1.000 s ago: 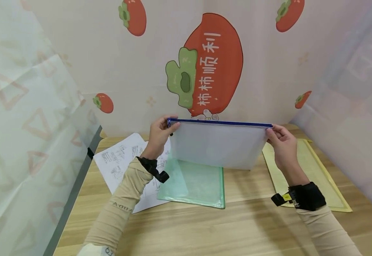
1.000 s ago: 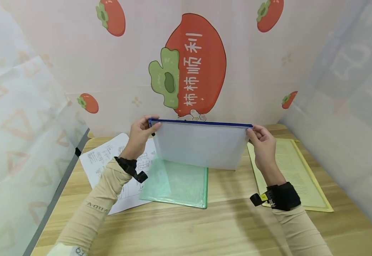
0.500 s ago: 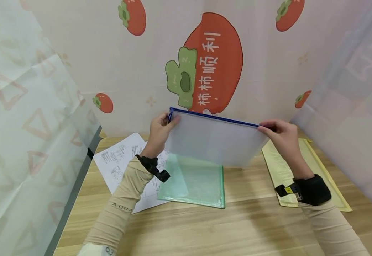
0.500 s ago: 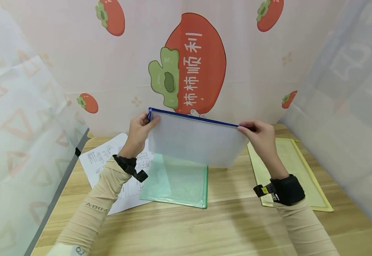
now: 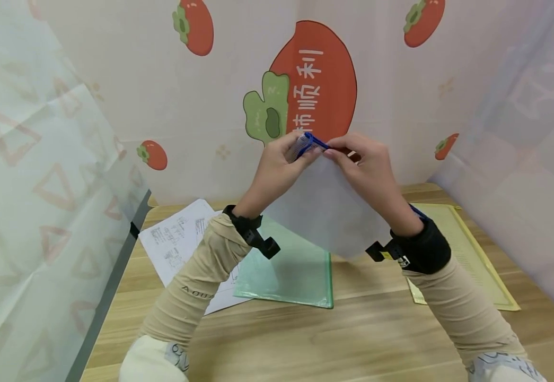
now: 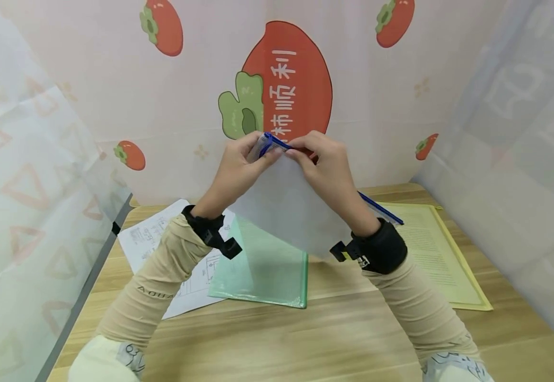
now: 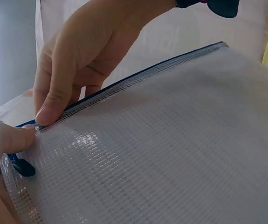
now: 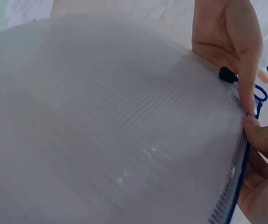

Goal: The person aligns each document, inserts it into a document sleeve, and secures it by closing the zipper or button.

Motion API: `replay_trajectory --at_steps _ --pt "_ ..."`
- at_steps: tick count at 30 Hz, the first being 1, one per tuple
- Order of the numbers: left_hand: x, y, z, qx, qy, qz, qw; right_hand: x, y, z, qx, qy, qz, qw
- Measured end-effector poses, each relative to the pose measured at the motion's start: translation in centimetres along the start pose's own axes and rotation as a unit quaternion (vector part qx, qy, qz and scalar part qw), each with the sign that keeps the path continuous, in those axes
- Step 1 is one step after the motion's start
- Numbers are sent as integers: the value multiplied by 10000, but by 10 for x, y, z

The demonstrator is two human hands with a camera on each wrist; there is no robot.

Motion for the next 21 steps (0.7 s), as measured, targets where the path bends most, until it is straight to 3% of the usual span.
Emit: replay_trajectory --at_steps 11,15,18,21 --pt "6 1 3 220 21 -295 9993 -7 -9 -1 204 127 -385 9990" --pt "5 0 2 274 -77 -438 9986 -18 -10 -5 180 672 -454 9965" --pt "4 0 2 352 -111 -549 9978 -31 -12 -8 221 1284 -113 9914" --pt "4 2 2 430 -133 -667 9968 -42 -15 -11 346 1899 481 9800"
Point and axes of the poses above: each hand's wrist, its own z-axis away from the middle knuckle, its own y-axis out of the back of the hand, x = y × z, the point moved 5 cm from there along -z, towards the middle knuckle, and after that the axes turned 1 degree about -y, right-handed, at the moved point
